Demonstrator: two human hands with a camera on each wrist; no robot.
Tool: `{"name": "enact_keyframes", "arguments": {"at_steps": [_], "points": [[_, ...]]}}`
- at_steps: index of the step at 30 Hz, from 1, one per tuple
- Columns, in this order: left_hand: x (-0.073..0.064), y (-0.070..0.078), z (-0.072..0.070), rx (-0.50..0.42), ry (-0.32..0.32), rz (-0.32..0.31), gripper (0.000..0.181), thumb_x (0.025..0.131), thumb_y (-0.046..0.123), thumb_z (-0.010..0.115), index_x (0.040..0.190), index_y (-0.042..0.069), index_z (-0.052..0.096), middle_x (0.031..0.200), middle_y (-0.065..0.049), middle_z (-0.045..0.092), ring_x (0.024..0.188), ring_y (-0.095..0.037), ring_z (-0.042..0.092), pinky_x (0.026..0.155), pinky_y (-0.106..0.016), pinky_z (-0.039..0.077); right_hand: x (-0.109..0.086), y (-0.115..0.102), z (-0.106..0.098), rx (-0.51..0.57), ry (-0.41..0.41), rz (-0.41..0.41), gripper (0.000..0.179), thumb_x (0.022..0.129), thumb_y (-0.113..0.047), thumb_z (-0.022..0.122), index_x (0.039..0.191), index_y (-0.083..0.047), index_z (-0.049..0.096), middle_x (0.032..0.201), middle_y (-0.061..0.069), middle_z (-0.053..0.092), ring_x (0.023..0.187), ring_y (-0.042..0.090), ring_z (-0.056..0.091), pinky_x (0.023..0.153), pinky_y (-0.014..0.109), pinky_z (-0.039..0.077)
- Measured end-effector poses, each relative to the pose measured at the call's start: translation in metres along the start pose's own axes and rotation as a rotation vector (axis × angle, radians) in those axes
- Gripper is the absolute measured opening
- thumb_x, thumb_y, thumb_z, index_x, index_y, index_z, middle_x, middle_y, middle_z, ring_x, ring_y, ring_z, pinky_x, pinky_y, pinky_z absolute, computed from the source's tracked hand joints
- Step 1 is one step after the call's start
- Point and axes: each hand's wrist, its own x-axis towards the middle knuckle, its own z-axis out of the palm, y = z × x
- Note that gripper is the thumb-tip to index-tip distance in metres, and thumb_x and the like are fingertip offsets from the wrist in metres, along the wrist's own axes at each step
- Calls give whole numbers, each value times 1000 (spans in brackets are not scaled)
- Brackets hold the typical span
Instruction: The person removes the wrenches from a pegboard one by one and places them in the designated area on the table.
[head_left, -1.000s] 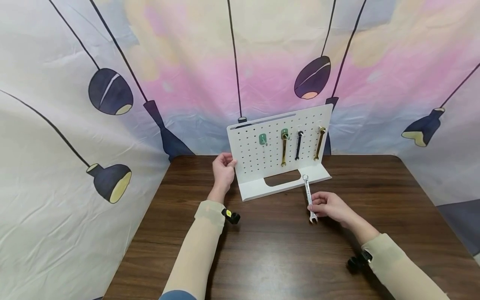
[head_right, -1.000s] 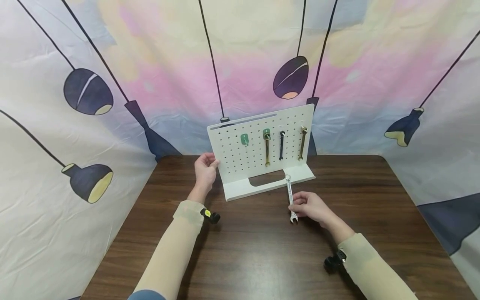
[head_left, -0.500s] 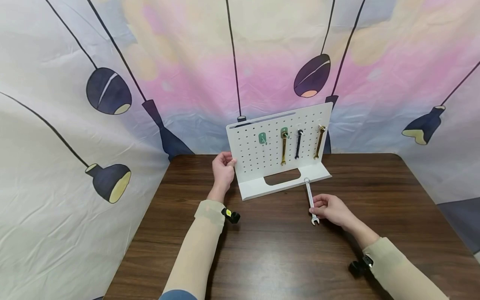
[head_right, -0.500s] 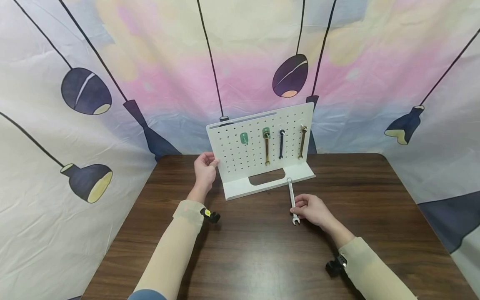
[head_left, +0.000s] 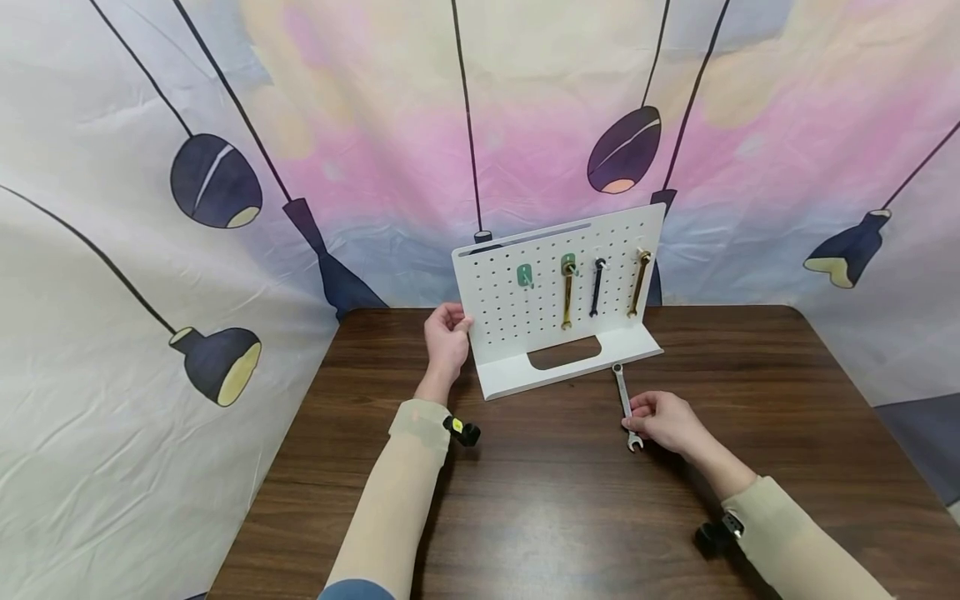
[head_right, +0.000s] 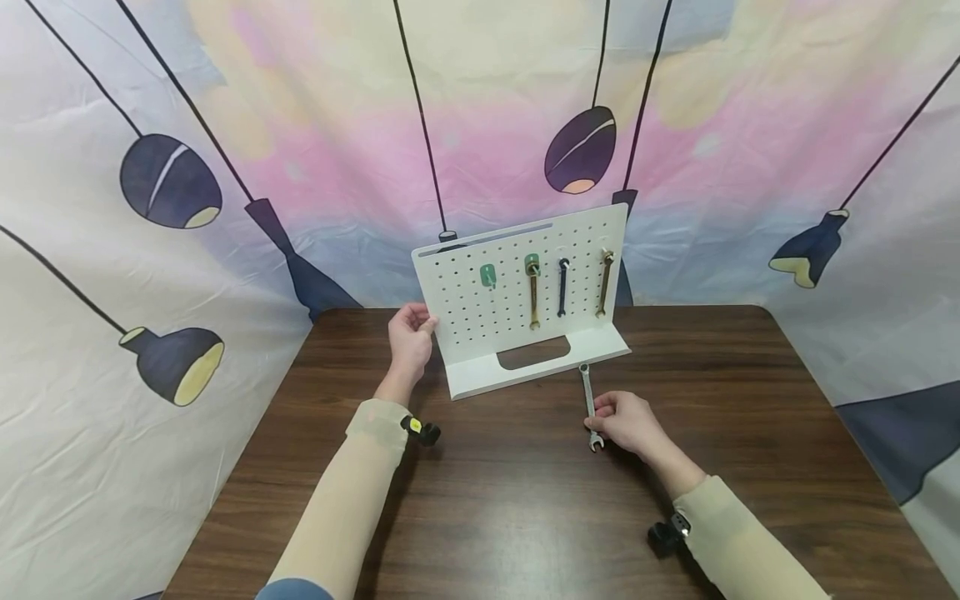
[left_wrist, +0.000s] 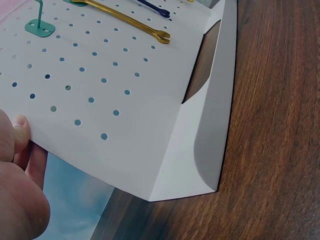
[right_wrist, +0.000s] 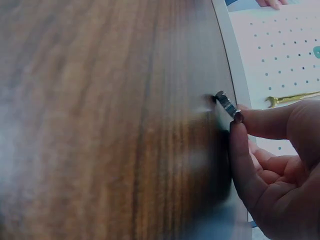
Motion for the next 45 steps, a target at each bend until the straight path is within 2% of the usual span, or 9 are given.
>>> {"name": "enact_keyframes", "arguments": {"at_steps": [17,36,45], "points": [[-1,-2,0,22,8,5,13,93,-14,72,98,-2,67,87,-1,61,81,-15,57,74,-24,48,2,1,1,-33,2,9,35,88,-10,85,114,9,70,84,2,73,71,13,71,62,28,57],[1,0,1,7,3,0,15,93,-14,71,96,-1,66,87,-3,61,83,-17,58,76,-25,49,1,-5,0,-72,16,14,38,87,-14,85,115,8,71,84,3,72,68,14,69,61,28,55],[2,-1,1,6,9,6,16,93,-15,71,96,0,66,87,-2,60,83,-16,58,76,-25,49,1,-6,-3,13,-20,38,39,90,-13,84,118,11,69,88,7,73,71,16,71,65,31,62]]}}
